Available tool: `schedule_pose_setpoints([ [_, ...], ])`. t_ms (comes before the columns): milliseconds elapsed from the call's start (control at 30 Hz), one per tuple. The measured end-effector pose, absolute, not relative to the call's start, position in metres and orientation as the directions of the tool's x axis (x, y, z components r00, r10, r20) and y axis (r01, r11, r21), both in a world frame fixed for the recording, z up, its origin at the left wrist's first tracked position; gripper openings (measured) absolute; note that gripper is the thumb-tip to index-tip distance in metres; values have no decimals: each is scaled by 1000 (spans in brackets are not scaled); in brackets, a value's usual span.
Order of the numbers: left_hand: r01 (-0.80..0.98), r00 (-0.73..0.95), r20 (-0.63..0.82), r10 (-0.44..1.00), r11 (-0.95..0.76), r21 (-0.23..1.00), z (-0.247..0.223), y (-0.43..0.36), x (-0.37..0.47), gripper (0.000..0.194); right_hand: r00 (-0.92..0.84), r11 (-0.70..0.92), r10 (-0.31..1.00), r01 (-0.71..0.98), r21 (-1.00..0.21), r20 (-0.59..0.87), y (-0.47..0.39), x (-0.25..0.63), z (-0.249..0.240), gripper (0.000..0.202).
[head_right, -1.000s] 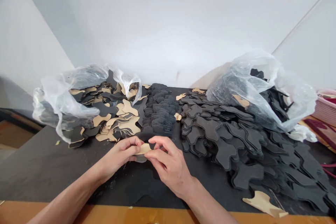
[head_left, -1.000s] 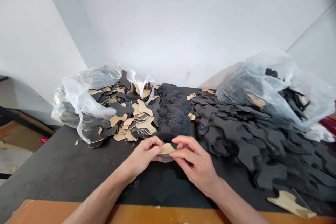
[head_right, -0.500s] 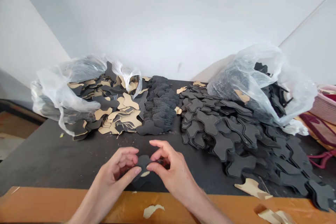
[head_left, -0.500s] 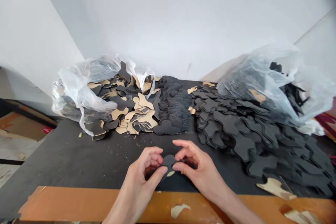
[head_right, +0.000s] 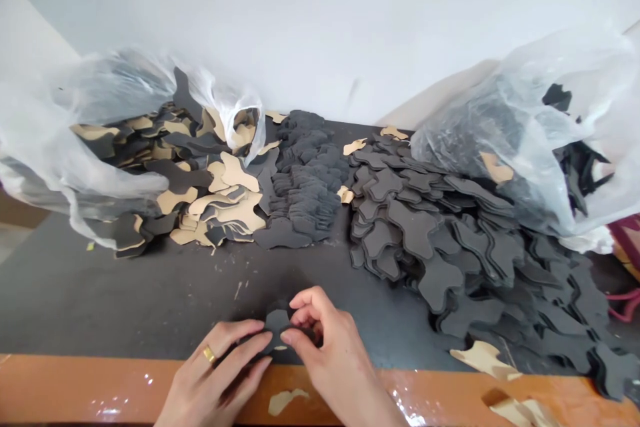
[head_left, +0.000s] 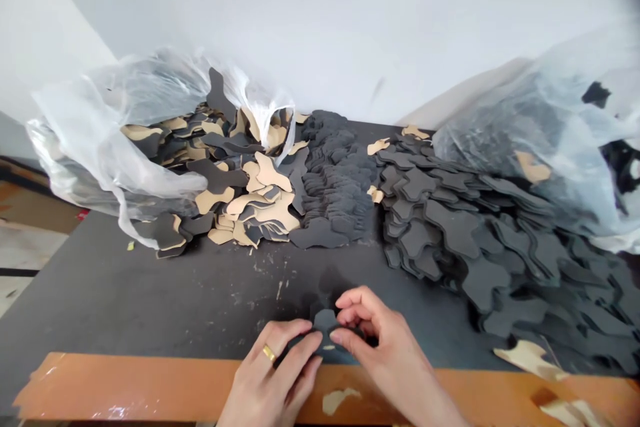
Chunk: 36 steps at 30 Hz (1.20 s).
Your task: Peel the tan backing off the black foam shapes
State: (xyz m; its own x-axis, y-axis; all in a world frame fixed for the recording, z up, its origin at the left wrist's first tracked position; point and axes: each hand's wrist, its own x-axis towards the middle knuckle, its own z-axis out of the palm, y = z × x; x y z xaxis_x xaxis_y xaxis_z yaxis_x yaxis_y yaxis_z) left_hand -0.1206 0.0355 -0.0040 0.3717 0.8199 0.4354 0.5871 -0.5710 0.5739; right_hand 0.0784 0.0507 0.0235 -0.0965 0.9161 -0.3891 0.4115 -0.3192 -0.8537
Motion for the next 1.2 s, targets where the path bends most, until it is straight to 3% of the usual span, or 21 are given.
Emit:
schedule_pose_setpoints([
  [133,589,384,409,828,-561,581,-4,35,-120,30,-102,-118,972,568,-814,-212,39,80,16,15],
  [300,566,382,425,820,-572,594,-2,38,-119,29,-174,176,981,648,-741,80,30,85,12,17],
  [500,579,397,427,813,-582,571,0,41,-119,28,-284,372,928,672,-641,241,31,85,11,25],
  [800,599,398,429,811,-584,548,-3,40,-118,25,-277,425,903,681,-596,328,32,82,7,22],
  [1200,604,423,394,816,-578,548,-3,39,-117,25,-277,403,915,667,-627,294,31,82,4,22],
])
